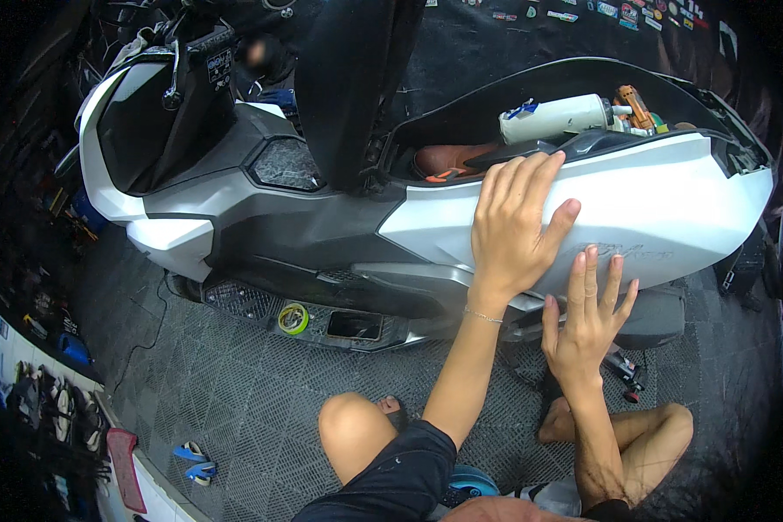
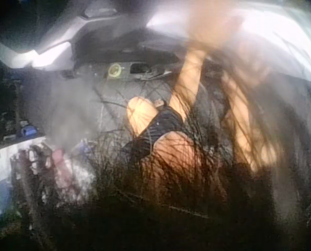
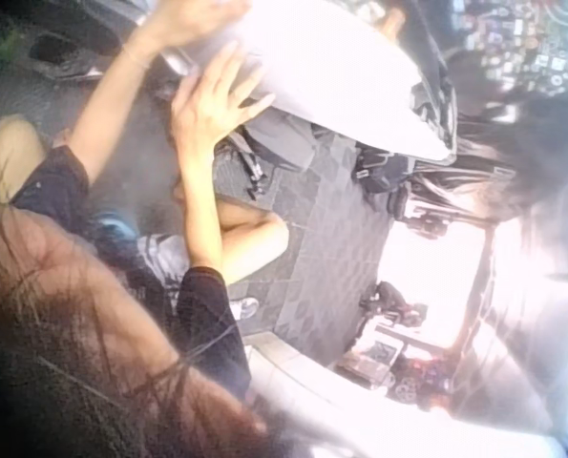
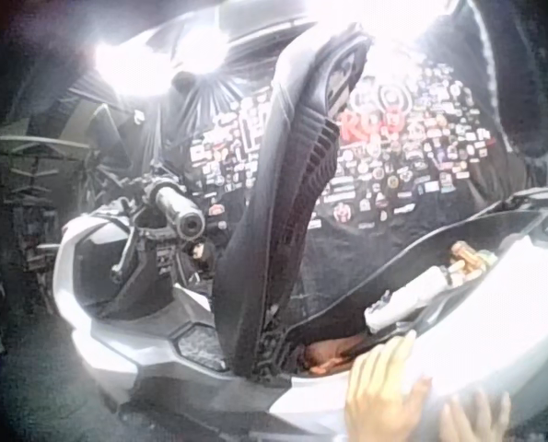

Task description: The person sits on the floor and applies masking tape to the scooter's side panel, then uses a rotary polisher with compound to buff the surface. They wipe the panel with a cloth and inspect the finish.

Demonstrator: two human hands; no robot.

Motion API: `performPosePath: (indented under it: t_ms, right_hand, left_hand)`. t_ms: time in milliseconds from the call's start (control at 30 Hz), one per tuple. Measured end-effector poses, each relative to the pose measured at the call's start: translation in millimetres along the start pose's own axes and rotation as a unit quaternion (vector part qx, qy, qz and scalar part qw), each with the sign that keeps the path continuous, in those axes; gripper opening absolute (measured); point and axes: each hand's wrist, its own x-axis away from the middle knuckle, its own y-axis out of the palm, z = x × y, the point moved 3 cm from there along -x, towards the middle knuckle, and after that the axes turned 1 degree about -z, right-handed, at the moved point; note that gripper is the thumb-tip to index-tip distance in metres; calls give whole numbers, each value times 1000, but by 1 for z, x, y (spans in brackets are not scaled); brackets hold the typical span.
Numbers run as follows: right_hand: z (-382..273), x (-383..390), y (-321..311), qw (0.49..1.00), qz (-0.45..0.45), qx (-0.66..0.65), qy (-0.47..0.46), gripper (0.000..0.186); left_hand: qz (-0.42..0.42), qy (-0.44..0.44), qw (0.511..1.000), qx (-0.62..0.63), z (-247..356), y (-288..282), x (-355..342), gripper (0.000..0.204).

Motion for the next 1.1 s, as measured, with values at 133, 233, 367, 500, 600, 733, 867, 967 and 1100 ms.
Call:
performPosePath:
  t_ms: [133,233,367,500,600,733,867,967,1100]
  right_hand:
    - [-3,1,2,1000,9,-16,8,73]
    - [2,9,4,1000,3,-8,-7,73]
    - [5,21,5,1000,-1,-6,-12,73]
    - [7,22,1,1000,-13,-8,-17,73]
    - [4,21,-15,997,-66,-30,2,73]
    - [-4,37,-39,975,-162,-133,80,67]
    - [5,94,-31,919,-272,-255,127,27]
    - [-5,128,-23,911,-298,-230,168,10]
    - [-31,182,27,844,-426,-305,118,26]
  left_hand:
    - [-1,-3,1000,8,-1,0,0,55]
    - [0,-3,1000,7,-1,-1,1,55]
    - [3,-1,1000,5,1,-2,3,58]
    - [11,-4,1000,21,1,0,4,61]
    - [12,2,1000,20,1,-2,4,62]
    - [-2,0,1000,29,-3,-4,6,73]
    - [-37,-6,999,38,1,-19,3,93]
    - [-49,-4,997,57,1,-8,8,105]
    - [-22,-2,997,73,-2,-7,11,107]
